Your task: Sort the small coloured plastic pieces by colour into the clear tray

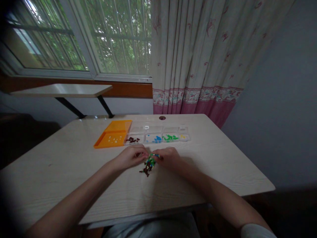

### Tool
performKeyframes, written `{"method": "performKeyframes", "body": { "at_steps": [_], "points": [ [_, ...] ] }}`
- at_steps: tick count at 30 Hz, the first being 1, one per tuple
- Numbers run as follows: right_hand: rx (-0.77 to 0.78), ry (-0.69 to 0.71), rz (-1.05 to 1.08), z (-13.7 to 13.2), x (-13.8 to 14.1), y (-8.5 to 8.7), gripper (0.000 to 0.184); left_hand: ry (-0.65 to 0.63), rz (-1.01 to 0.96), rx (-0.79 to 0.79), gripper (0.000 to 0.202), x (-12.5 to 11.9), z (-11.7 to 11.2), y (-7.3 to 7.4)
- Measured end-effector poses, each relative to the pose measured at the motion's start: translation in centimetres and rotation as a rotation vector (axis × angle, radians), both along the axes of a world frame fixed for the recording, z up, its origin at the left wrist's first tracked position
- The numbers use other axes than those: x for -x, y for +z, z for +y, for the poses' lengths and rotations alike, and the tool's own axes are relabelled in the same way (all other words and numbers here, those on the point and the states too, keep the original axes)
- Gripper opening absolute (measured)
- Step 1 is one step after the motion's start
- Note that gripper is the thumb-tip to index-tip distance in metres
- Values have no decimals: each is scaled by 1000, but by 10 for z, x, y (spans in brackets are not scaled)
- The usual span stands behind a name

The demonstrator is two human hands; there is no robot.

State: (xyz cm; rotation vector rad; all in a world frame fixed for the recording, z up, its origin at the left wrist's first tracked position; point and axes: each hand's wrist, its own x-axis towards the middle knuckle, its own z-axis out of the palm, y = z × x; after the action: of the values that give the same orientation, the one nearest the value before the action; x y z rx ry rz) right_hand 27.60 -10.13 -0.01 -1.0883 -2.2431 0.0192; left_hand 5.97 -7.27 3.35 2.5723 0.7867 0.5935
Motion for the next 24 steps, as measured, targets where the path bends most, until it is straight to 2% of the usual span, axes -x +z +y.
{"method": "performKeyframes", "body": {
  "at_steps": [6, 11, 20, 24],
  "points": [
    [-192, -159, 132, 9, -17, 12, 27, -109, 168, 100, 10, 6, 4, 1],
    [-210, -185, 151, 11, -24, 18, 28, -124, 205, 125, 13, 6, 3, -4],
    [-309, -153, 155, 15, -26, 15, 23, -113, 227, 151, 12, 6, 4, -4],
    [-254, -231, 150, 23, -38, 15, 24, -85, 201, 160, 14, 7, 4, -6]
  ]
}}
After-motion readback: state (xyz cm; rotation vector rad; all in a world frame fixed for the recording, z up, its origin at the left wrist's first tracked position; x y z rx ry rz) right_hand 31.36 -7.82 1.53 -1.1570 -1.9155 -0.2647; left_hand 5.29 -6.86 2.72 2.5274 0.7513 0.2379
